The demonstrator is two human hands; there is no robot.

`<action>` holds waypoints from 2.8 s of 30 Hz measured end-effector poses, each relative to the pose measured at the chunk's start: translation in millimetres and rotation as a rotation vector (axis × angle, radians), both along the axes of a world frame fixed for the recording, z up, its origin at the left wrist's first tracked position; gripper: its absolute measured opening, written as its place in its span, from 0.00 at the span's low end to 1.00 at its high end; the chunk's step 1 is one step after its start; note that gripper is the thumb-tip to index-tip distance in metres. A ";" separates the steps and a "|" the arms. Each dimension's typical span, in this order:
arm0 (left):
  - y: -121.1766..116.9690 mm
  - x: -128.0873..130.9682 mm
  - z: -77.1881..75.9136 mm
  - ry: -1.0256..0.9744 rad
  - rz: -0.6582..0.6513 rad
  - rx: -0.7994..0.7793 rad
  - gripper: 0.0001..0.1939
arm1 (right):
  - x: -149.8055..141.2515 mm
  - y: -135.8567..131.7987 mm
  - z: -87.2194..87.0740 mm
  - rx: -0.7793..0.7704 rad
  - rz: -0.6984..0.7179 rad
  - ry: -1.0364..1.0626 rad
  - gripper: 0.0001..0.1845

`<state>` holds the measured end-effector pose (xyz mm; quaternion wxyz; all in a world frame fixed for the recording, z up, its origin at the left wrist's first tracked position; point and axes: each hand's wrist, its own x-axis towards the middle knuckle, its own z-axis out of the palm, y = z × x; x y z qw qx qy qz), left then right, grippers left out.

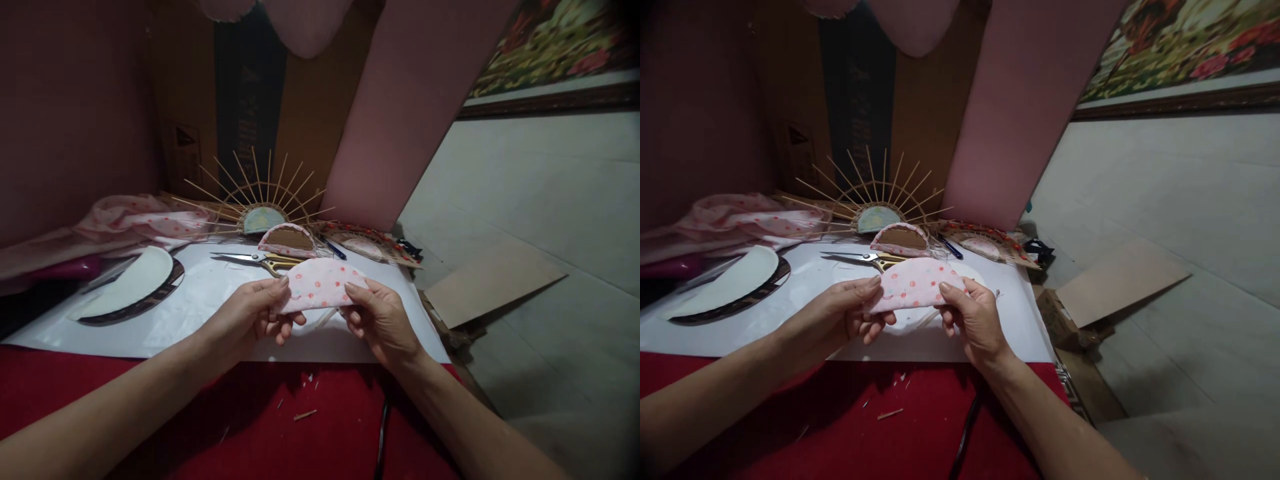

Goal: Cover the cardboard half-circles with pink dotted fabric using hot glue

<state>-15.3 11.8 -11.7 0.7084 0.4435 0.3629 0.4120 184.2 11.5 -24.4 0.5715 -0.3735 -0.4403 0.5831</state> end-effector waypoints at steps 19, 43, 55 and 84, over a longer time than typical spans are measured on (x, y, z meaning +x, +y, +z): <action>-6.3 -6.2 10.3 0.385 0.299 0.873 0.14 | 0.1 0.6 3.3 -0.169 0.042 0.090 0.12; -13.1 4.2 3.2 0.276 -0.111 0.193 0.07 | -14.8 -29.0 4.5 0.996 -0.339 -1.040 0.07; -20.9 5.4 -1.3 0.349 -0.161 0.307 0.04 | -26.0 -30.9 4.4 1.030 -0.386 -1.229 0.05; -20.4 8.5 -3.7 0.344 -0.175 0.352 0.04 | -22.4 -23.2 6.5 0.923 -0.255 -1.145 0.08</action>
